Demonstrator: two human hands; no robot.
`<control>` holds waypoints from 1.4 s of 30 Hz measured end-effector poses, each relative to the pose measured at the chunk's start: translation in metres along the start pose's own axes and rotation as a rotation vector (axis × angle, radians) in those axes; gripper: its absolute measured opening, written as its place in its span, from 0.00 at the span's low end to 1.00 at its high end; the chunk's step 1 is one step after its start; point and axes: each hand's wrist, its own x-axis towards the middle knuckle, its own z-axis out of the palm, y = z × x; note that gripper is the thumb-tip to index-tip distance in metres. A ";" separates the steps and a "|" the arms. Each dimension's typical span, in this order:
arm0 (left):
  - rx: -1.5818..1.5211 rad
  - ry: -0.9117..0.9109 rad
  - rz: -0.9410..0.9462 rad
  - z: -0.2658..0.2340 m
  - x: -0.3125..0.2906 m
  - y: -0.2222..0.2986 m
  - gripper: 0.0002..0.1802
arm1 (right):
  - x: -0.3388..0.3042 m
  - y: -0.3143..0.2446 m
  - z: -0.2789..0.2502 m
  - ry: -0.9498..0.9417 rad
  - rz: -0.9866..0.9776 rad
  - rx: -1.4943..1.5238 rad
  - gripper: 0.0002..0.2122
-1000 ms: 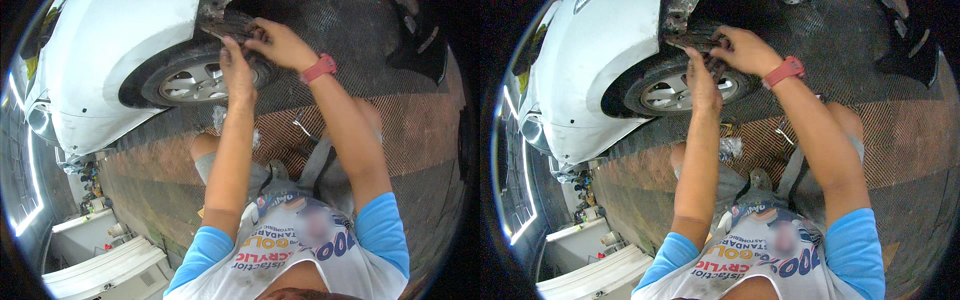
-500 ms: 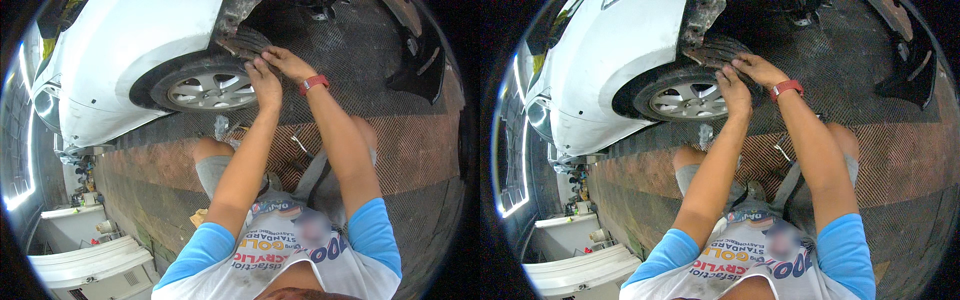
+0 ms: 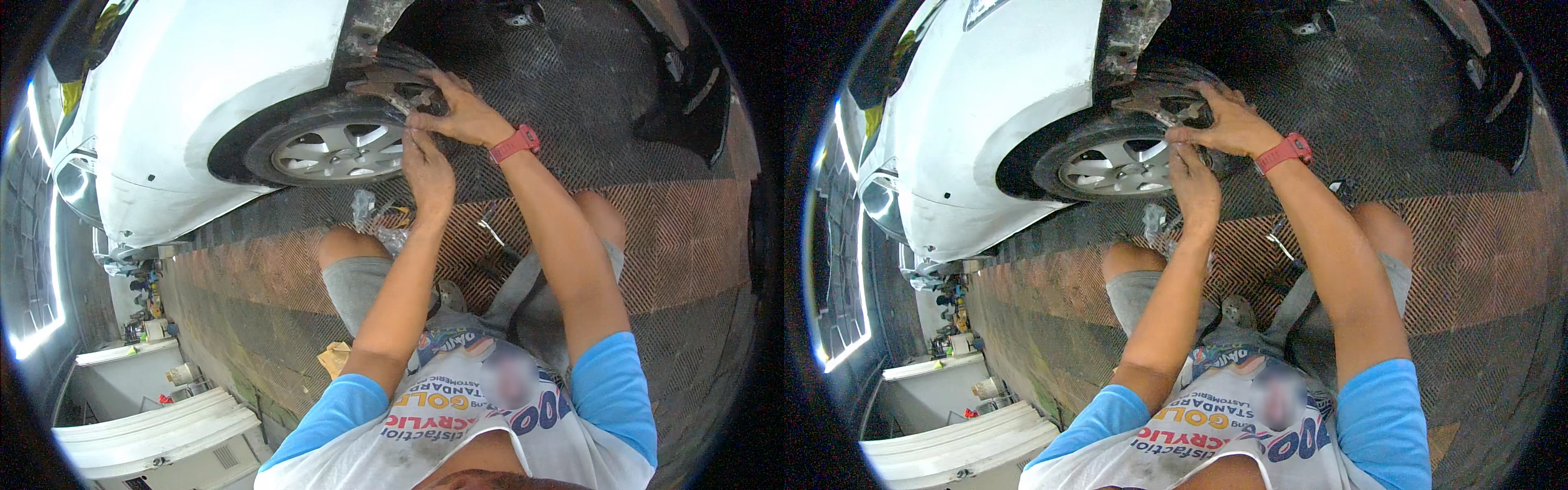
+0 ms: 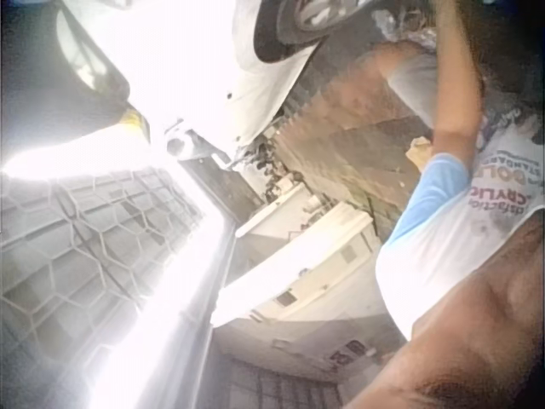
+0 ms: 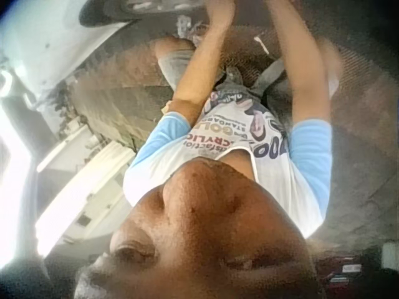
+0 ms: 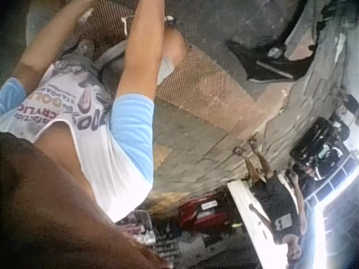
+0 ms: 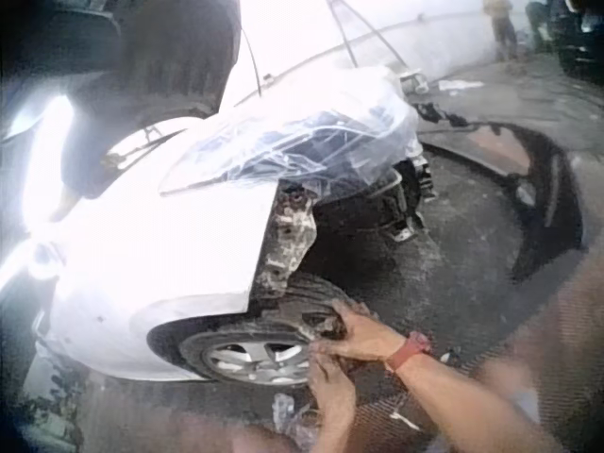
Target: The person installs a black plastic wheel arch liner on the front left side of a white car. They unpack the part, position it into the wheel well, and secure it using a hammer and a power drill to fasten clips and screws.
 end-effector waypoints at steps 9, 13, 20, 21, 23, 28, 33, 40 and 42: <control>0.136 -0.268 -0.177 -0.022 0.011 0.017 0.20 | 0.002 -0.002 0.012 -0.044 0.036 0.071 0.56; 0.000 -0.214 -0.126 -0.024 0.011 0.018 0.20 | 0.003 -0.021 0.009 -0.080 0.021 0.132 0.50; 0.057 -0.277 -0.115 -0.038 0.022 0.027 0.22 | -0.001 -0.034 0.021 -0.046 0.151 0.371 0.47; 0.039 -0.303 -0.124 -0.040 0.025 0.026 0.22 | -0.003 -0.035 0.022 -0.038 0.170 0.377 0.47; 0.039 -0.308 -0.109 -0.043 0.026 0.025 0.22 | -0.004 -0.041 0.020 -0.049 0.188 0.352 0.47; 0.000 -0.375 -0.108 -0.042 0.033 0.016 0.20 | 0.000 -0.037 0.014 -0.029 0.157 0.227 0.48; -0.228 -0.356 -0.326 -0.044 0.039 -0.006 0.16 | 0.005 -0.031 0.018 0.011 0.104 0.163 0.48; -0.620 -0.458 -0.496 -0.059 0.048 0.008 0.19 | 0.012 -0.028 0.026 -0.019 0.051 0.201 0.50; -0.694 -0.491 -0.497 -0.060 0.050 0.008 0.19 | 0.011 -0.030 0.025 -0.031 0.065 0.253 0.50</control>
